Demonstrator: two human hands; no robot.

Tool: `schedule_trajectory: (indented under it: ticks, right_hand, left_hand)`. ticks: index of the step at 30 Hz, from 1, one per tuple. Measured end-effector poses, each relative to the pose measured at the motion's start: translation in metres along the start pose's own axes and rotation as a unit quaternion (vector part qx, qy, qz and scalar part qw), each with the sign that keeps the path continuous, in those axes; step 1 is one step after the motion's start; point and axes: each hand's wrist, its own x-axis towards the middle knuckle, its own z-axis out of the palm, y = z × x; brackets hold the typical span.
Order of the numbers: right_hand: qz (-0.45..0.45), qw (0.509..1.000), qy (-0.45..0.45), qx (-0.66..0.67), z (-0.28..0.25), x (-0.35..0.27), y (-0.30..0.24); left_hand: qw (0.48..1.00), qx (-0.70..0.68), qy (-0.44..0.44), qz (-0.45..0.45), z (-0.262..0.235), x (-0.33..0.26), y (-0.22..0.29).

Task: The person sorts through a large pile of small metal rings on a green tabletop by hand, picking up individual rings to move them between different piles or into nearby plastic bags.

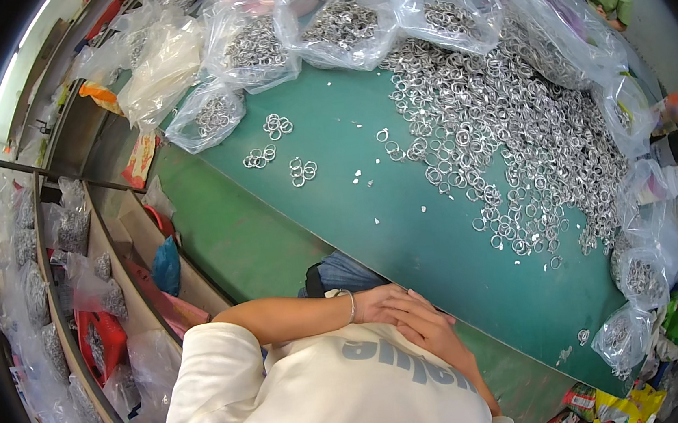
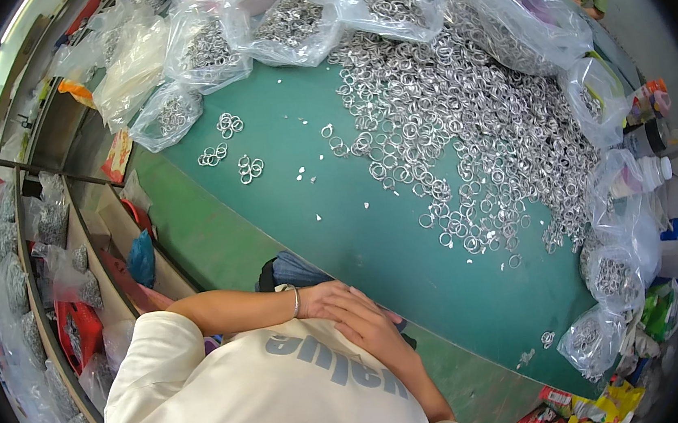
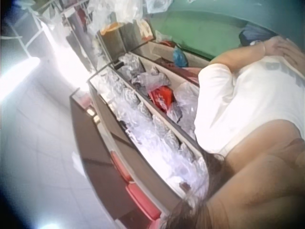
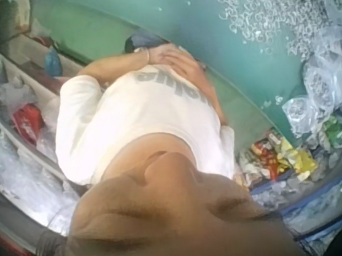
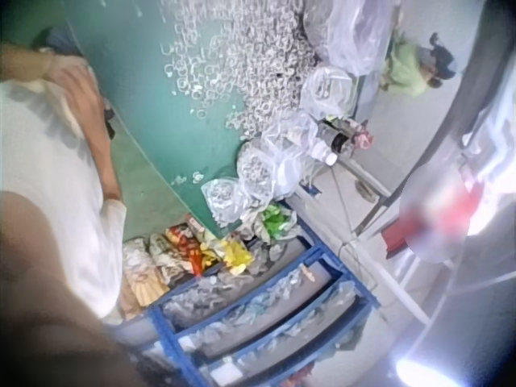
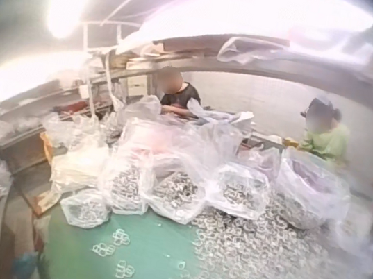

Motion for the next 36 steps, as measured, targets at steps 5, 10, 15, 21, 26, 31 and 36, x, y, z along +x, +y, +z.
schedule_trajectory:
  ticks: [5, 10, 15, 21, 26, 31, 36]
  right_hand:
    - [0.095, 0.977, 0.098, 0.162, -0.02, -0.003, -0.012]
    - [0.092, 0.934, 0.251, 0.235, -0.032, -0.003, -0.002]
    - [0.165, 0.864, 0.356, 0.314, -0.036, 0.004, 0.016]
    - [0.152, 0.825, 0.412, 0.356, -0.056, 0.005, 0.016]
    - [0.14, 0.759, 0.475, 0.424, -0.071, 0.002, 0.024]
    - [0.135, 0.739, 0.504, 0.426, -0.083, -0.003, 0.028]
    - [0.149, 0.732, 0.529, 0.402, -0.085, 0.001, 0.022]
  left_hand:
    - [0.955, 0.117, 0.267, 0.059, 0.021, -0.007, 0.001]
    - [0.905, 0.355, 0.224, 0.061, 0.06, -0.065, 0.013]
    - [0.91, 0.261, 0.261, 0.19, 0.107, -0.048, 0.037]
    - [0.954, 0.128, 0.2, 0.181, 0.113, 0.001, 0.062]
    - [0.946, 0.157, 0.208, 0.191, 0.148, 0.049, 0.091]
    - [0.925, 0.245, 0.174, 0.234, 0.225, 0.129, 0.128]
    - [0.885, 0.334, 0.046, 0.321, 0.322, 0.235, 0.194]
